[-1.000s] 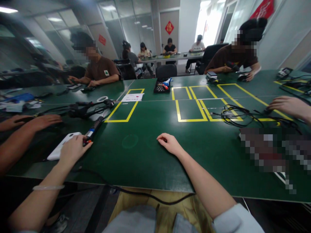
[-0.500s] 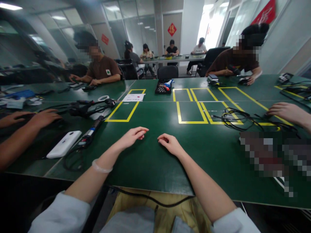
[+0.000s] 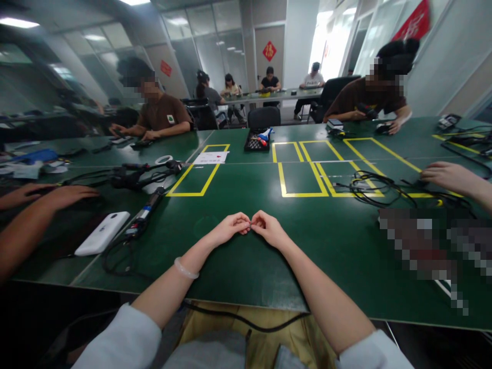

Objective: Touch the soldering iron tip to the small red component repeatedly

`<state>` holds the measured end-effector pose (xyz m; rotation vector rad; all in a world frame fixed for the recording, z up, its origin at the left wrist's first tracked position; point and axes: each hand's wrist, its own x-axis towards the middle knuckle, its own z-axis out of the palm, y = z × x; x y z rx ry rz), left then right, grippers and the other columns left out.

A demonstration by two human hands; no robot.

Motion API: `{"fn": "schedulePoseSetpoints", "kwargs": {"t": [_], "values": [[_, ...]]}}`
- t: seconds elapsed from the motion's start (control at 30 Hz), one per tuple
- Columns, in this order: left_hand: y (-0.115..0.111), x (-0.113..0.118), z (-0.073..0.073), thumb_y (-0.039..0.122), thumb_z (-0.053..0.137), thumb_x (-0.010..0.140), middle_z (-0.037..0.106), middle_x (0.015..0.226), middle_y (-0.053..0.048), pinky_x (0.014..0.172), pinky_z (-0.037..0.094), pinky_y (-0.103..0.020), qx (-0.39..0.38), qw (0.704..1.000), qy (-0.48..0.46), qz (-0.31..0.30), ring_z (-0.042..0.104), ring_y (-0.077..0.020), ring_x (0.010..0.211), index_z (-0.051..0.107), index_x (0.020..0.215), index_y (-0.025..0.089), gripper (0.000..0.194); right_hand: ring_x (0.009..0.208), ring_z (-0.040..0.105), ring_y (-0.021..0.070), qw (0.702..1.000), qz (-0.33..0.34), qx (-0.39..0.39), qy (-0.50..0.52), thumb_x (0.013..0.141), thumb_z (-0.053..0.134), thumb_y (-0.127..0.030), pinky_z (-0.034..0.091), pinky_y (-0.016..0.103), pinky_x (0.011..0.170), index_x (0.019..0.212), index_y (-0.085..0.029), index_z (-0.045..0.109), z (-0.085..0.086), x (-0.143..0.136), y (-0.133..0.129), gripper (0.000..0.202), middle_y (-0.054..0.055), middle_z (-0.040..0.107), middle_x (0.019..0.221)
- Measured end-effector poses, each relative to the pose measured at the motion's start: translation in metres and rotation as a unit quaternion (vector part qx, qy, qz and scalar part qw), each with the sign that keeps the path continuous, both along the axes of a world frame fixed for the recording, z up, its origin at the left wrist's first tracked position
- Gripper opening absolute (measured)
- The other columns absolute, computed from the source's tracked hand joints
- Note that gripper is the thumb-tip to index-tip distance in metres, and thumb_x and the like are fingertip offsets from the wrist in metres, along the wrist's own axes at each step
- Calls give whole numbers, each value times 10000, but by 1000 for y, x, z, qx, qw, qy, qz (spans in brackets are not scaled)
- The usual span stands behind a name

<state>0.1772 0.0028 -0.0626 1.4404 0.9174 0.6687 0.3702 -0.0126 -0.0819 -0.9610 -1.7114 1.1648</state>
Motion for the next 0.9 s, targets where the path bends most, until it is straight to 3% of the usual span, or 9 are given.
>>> {"fn": "schedulePoseSetpoints", "kwargs": {"t": [0.2,0.53,0.9], "values": [[-2,-1,-1,392,709,739,592,773,9,676,454,-248,34,999,-4,-8,567,-84,668,548,916,146,343,679,540,127,997,-42,46,-40,835,594,-321,446,260,655,877,-180,565,4,0,-3,149,-6,585,759],[-1,-2,-6,348,693,752,594,821,-1,638,444,-229,71,997,16,2,569,-82,668,533,936,149,314,762,599,147,997,-20,49,-56,807,622,-263,487,297,757,940,-164,628,4,2,-3,165,29,654,844],[-6,0,4,367,705,734,613,854,-18,649,444,-230,77,997,27,7,575,-86,683,559,907,143,318,790,603,163,993,-42,64,-91,783,624,-235,479,306,769,929,-171,629,2,3,-1,159,31,650,835]]}}
